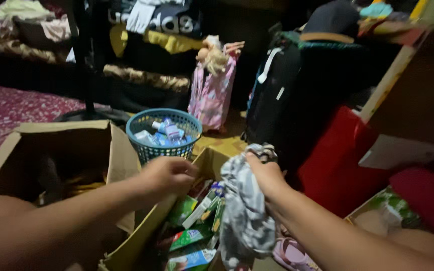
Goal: The person sorts various household and food items by moving them between cardboard boxes and a blue plastic basket, using a pair of scissors to cut apart a strip of instant coffee packets.
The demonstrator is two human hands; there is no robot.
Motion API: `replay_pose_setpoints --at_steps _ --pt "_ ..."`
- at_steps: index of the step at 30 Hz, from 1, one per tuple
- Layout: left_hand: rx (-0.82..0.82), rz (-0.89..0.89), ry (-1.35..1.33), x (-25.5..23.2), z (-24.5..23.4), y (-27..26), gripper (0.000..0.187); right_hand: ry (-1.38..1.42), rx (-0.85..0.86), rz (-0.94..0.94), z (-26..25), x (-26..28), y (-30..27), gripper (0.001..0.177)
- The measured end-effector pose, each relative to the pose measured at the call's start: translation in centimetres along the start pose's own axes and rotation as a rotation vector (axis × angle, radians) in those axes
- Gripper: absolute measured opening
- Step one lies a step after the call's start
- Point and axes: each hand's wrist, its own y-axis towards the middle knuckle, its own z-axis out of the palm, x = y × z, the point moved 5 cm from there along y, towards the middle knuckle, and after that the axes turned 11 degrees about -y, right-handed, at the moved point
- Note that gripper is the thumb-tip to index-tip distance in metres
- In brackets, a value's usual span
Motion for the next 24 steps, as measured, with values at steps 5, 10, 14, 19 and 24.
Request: replay_pose_setpoints --at_steps 5,10,14,19,24 --pt "-0.427 -0.338 -0.194 4.4 -6.1 -1.4 0.038 -0.445 0.435 0.274 2.4 -3.9 -2.4 0.050" --pt "-0.540 -0.402 0.094 5.0 -8.6 -2.7 0.056 -1.127 0.930 -0.048 11.9 -8.4 -8.7 0.062" --pt "-0.378 -0.390 -0.141 7.4 -8.0 -2.5 0.051 -1.409 1.146 -0.382 15.8 -14.6 -11.7 0.062" --pt "-0.456 -0.545 -0.208 10.5 -9.4 -6.0 0.044 -1.380 1.359 -0.339 15.1 -13.7 -11.7 0.062" --pt "-0.506 -0.365 -0.357 11.8 -9.3 -5.3 0.034 -1.338 1.535 -0.489 15.4 -12.2 -12.6 0.032"
